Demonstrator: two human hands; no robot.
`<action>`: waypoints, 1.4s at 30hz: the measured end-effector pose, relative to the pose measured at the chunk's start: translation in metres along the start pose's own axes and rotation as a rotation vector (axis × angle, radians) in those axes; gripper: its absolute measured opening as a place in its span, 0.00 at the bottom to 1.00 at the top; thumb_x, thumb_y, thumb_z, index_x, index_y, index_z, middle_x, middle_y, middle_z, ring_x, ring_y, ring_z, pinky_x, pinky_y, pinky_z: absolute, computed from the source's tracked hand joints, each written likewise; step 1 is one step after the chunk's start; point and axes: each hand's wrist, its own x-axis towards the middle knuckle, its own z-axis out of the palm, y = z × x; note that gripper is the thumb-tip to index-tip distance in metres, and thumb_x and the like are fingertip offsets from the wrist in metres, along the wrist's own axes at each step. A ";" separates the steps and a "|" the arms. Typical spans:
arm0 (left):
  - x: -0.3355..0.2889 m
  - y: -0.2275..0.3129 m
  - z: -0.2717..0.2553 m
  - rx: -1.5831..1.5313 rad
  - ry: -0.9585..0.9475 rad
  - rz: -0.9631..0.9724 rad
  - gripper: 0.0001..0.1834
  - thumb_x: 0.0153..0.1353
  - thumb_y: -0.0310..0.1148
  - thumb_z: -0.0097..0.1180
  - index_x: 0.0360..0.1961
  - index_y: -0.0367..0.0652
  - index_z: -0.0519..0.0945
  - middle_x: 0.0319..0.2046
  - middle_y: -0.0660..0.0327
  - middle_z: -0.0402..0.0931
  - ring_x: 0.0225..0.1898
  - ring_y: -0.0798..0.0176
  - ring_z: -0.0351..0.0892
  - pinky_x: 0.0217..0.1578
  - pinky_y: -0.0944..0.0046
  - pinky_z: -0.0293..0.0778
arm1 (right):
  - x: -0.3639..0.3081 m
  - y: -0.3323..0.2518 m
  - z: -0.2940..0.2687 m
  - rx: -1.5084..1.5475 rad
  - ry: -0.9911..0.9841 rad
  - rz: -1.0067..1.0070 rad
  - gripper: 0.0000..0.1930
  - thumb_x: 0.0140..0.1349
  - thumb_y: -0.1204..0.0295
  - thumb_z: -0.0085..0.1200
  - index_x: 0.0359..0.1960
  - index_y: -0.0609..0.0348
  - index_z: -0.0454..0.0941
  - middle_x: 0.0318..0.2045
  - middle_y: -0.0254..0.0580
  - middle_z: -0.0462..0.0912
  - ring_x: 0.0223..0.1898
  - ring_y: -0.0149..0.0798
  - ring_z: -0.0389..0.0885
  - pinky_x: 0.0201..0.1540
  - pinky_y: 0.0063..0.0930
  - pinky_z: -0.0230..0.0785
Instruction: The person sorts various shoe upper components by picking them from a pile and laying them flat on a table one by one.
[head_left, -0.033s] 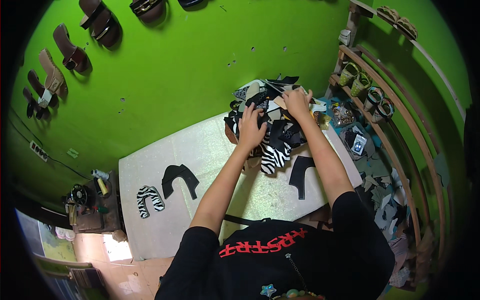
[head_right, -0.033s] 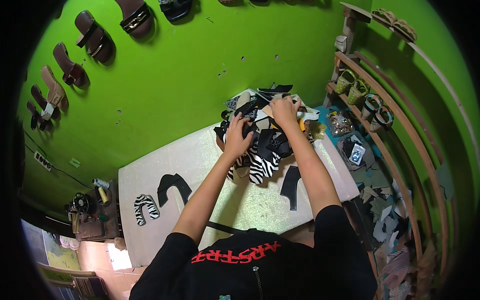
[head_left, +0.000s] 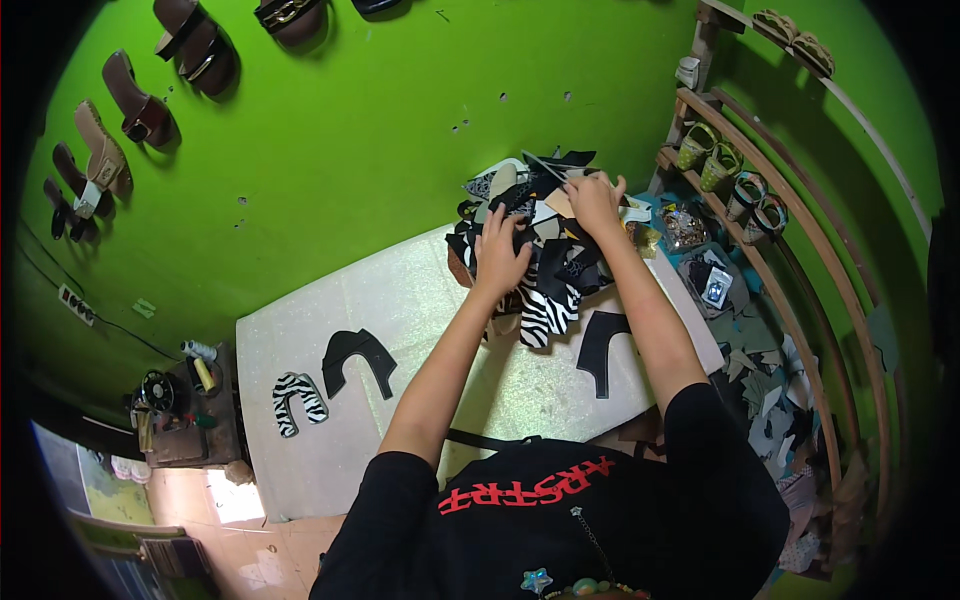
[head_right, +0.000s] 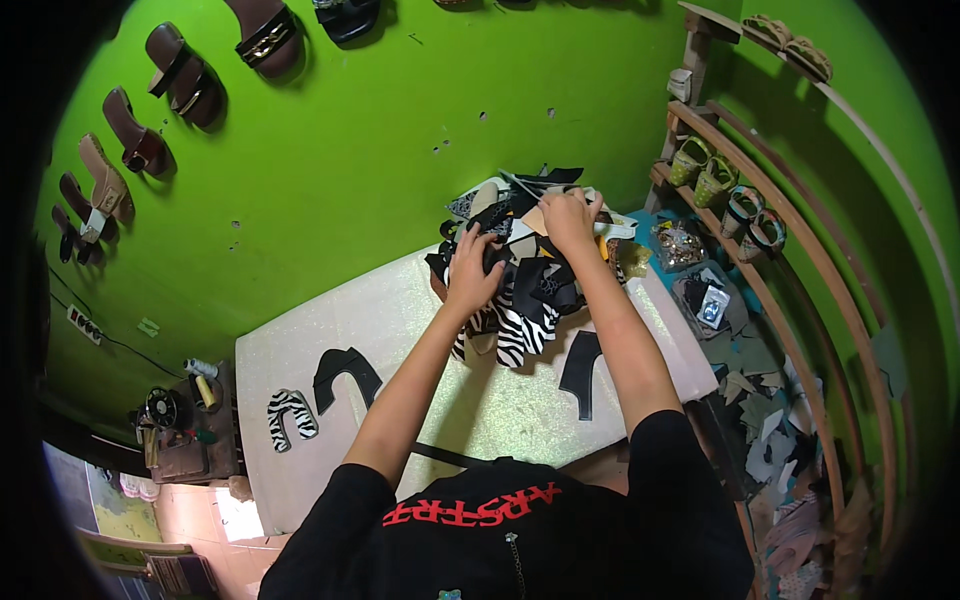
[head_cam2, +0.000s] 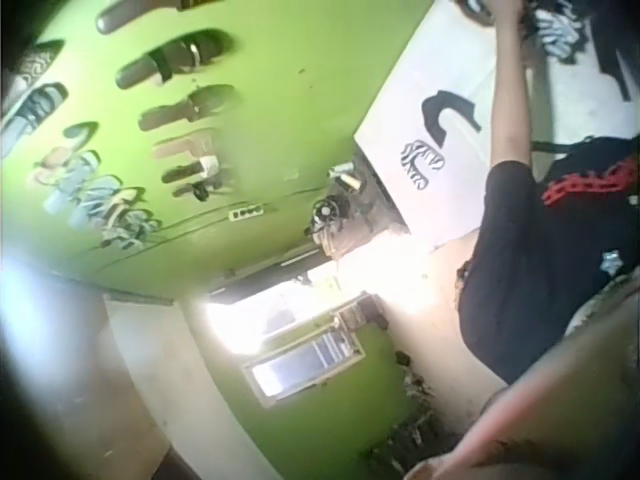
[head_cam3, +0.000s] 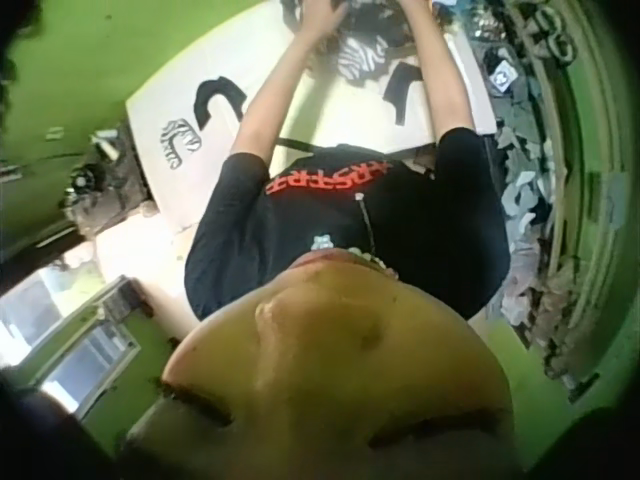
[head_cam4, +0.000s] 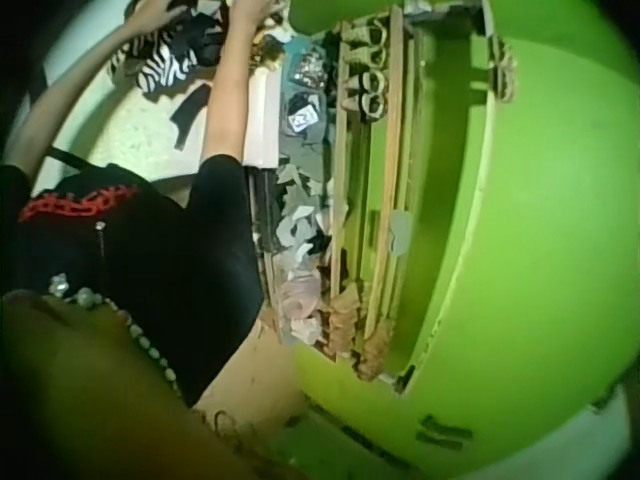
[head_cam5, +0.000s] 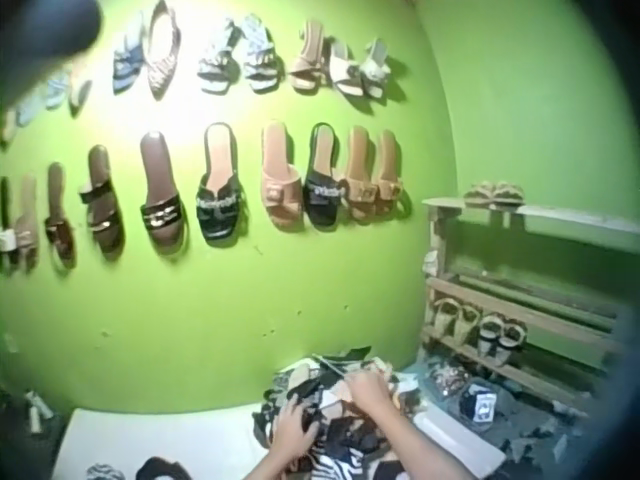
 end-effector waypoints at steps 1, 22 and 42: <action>0.004 0.000 0.004 0.021 -0.042 -0.036 0.27 0.51 0.36 0.57 0.55 0.49 0.67 0.65 0.51 0.52 0.68 0.45 0.44 0.59 0.35 0.48 | 0.001 0.005 -0.005 0.019 0.048 -0.016 0.09 0.58 0.63 0.51 0.32 0.49 0.83 0.34 0.39 0.82 0.47 0.44 0.72 0.58 0.60 0.43; 0.002 0.036 0.035 0.051 -0.064 -0.060 0.29 0.52 0.40 0.56 0.56 0.46 0.66 0.65 0.52 0.51 0.68 0.45 0.41 0.58 0.29 0.37 | -0.010 0.005 0.008 0.296 0.042 -0.239 0.10 0.56 0.66 0.53 0.37 0.55 0.81 0.37 0.42 0.80 0.41 0.47 0.77 0.45 0.40 0.64; 0.022 -0.015 0.021 0.180 -0.013 -0.063 0.20 0.54 0.37 0.55 0.50 0.52 0.75 0.66 0.55 0.51 0.65 0.46 0.48 0.56 0.33 0.50 | -0.032 0.006 0.024 0.336 -0.027 -0.239 0.23 0.47 0.68 0.62 0.47 0.54 0.72 0.44 0.43 0.70 0.51 0.48 0.67 0.51 0.39 0.62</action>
